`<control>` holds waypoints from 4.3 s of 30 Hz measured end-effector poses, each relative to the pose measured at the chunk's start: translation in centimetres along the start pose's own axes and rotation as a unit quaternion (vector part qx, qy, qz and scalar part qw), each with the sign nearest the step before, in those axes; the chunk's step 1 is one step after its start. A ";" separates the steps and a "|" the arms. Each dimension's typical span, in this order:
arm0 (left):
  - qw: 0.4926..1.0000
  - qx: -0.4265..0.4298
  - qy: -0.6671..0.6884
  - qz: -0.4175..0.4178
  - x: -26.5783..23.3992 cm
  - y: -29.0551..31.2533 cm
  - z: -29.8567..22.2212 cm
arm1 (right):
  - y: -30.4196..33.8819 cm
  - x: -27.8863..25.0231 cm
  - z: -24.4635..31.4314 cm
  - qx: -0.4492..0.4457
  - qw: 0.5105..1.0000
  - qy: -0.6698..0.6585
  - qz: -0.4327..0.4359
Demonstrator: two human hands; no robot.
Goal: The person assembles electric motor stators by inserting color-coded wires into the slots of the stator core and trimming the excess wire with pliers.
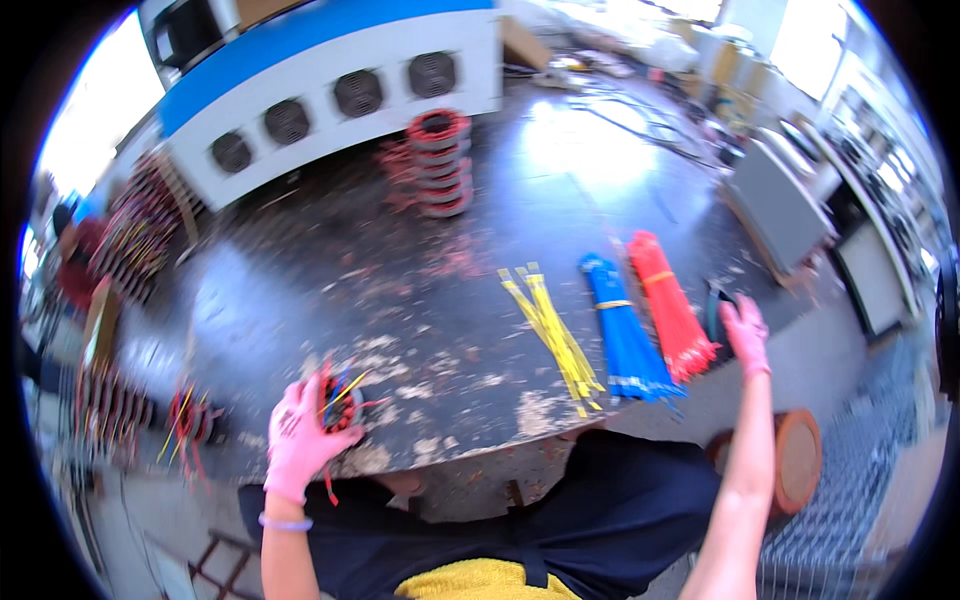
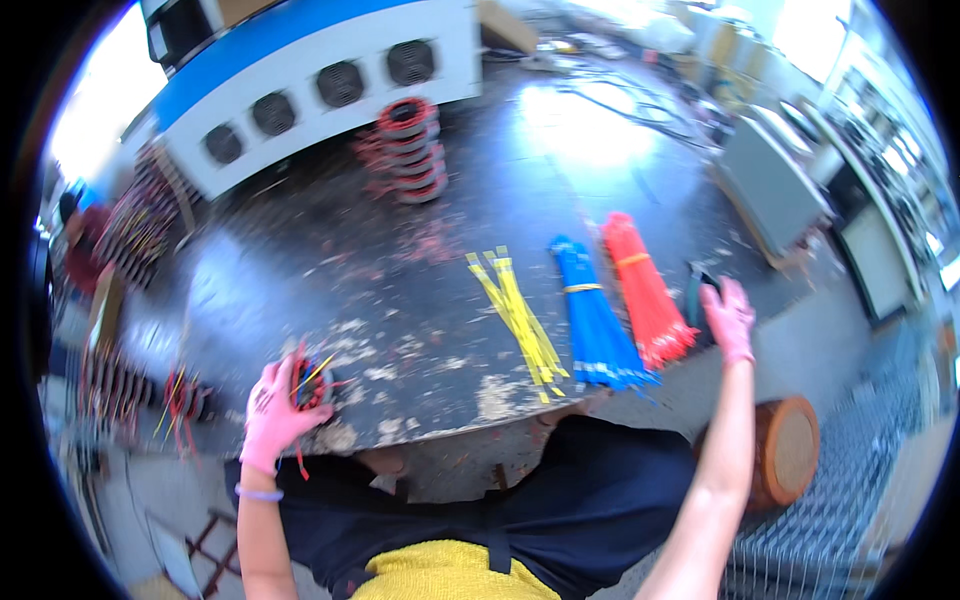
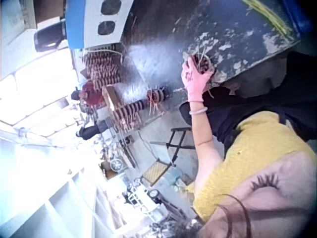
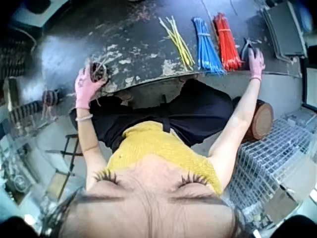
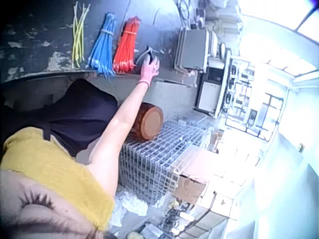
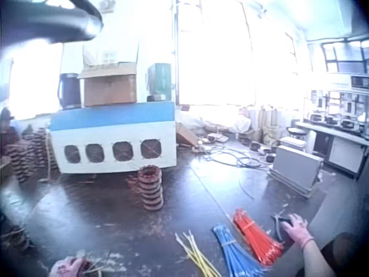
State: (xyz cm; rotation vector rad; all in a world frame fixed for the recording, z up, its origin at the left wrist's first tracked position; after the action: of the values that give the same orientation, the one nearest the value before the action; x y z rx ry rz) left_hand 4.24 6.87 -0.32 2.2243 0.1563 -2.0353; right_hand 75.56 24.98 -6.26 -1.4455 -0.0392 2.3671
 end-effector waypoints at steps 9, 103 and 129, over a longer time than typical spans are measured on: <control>0.998 -0.027 -0.026 0.045 -0.9 2.6 5.5 | 24.5 9.6 34.5 -0.582 0.589 -0.253 0.499; 0.977 -0.180 0.031 -0.110 -6.4 6.7 29.1 | 24.1 19.7 47.3 -0.566 0.707 -0.236 0.352; 0.969 -0.241 -0.057 -0.009 -7.1 6.1 28.9 | 23.9 20.0 47.4 -0.568 0.704 -0.229 0.360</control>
State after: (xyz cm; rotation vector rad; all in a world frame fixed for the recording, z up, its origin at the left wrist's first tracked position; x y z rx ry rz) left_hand -23.80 -3.74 4.38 1.8106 0.5921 -1.8726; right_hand 19.39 16.86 -5.88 -1.2914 -1.5981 3.5653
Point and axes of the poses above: each hand's wrist, its own y-axis away from the middle knuckle, its own x-axis out of the palm, z = x × y, the point moved 2 cm from there along -y, towards the middle knuckle, and after that the axes turned 13 degrees about -y, right-handed, at the moved point
